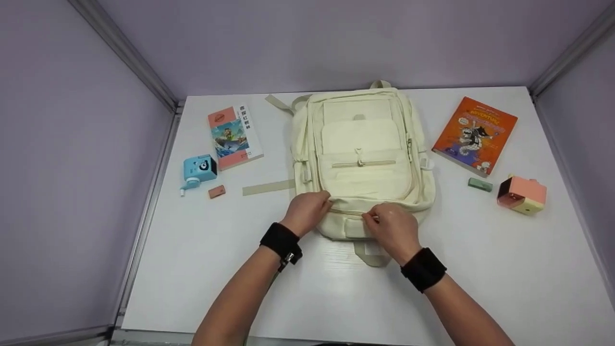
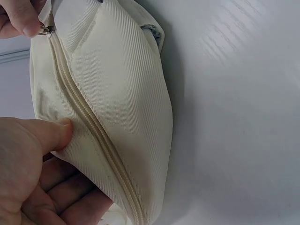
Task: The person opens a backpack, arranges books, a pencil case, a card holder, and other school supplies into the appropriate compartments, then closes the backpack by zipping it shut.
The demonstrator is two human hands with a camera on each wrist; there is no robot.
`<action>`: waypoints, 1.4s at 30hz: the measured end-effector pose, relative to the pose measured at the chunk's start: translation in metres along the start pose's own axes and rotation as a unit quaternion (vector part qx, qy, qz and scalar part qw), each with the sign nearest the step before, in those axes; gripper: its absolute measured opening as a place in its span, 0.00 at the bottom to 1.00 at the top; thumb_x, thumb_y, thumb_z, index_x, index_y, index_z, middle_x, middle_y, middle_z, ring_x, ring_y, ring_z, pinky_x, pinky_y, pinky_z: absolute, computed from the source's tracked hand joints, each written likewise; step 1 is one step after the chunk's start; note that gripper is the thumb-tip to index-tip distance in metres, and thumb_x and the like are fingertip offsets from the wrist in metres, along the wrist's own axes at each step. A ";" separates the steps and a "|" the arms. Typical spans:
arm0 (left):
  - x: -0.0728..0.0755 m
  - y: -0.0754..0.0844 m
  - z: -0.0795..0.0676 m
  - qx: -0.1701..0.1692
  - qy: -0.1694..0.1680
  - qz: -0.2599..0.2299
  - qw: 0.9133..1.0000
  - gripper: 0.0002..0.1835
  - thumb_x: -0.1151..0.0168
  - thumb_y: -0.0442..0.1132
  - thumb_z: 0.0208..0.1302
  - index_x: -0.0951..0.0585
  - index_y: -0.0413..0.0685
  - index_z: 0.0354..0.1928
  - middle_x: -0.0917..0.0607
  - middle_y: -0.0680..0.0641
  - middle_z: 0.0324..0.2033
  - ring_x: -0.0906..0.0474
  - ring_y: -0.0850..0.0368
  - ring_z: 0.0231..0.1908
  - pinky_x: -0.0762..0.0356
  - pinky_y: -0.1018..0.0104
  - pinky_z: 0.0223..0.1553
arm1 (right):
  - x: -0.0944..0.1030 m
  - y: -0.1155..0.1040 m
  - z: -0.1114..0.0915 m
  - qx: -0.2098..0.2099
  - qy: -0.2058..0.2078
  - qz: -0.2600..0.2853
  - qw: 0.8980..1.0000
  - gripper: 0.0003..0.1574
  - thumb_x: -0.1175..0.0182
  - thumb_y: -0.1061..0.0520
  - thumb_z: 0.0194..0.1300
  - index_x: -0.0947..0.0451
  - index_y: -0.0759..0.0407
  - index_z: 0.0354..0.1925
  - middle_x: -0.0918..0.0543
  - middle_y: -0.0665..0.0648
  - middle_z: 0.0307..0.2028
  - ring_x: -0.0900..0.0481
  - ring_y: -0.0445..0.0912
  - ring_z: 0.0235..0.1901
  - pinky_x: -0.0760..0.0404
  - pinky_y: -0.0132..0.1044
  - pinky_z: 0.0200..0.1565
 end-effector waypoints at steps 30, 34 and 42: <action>-0.004 0.002 -0.001 -0.005 0.009 -0.001 1.000 0.14 0.42 0.40 0.76 0.23 0.47 0.29 0.25 0.52 0.20 0.29 0.55 0.22 0.29 0.58 0.27 | -0.011 -0.005 0.000 -0.051 -0.037 0.061 0.996 0.08 0.28 0.54 0.61 0.12 0.51 0.24 0.15 0.46 0.23 0.27 0.40 0.18 0.29 0.40 0.24; -0.004 0.002 -0.001 -0.007 0.008 -0.003 1.000 0.13 0.42 0.41 0.77 0.22 0.47 0.30 0.22 0.51 0.21 0.27 0.55 0.23 0.27 0.57 0.28 | -0.017 -0.015 0.003 -0.024 -0.024 0.050 0.998 0.09 0.27 0.54 0.61 0.12 0.51 0.24 0.15 0.46 0.22 0.27 0.39 0.17 0.27 0.40 0.22; -0.004 0.002 -0.001 -0.002 0.001 0.012 1.000 0.13 0.43 0.40 0.77 0.24 0.48 0.30 0.24 0.52 0.21 0.27 0.55 0.23 0.28 0.58 0.28 | -0.033 -0.033 0.010 0.015 -0.018 0.048 0.999 0.11 0.30 0.56 0.62 0.13 0.51 0.22 0.16 0.45 0.21 0.25 0.39 0.17 0.25 0.40 0.22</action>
Point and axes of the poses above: each hand's wrist, its own z-axis towards the middle knuckle, its own x-axis out of the back of the hand, y = z × x, the point moved 3 cm from there along z, towards the middle knuckle
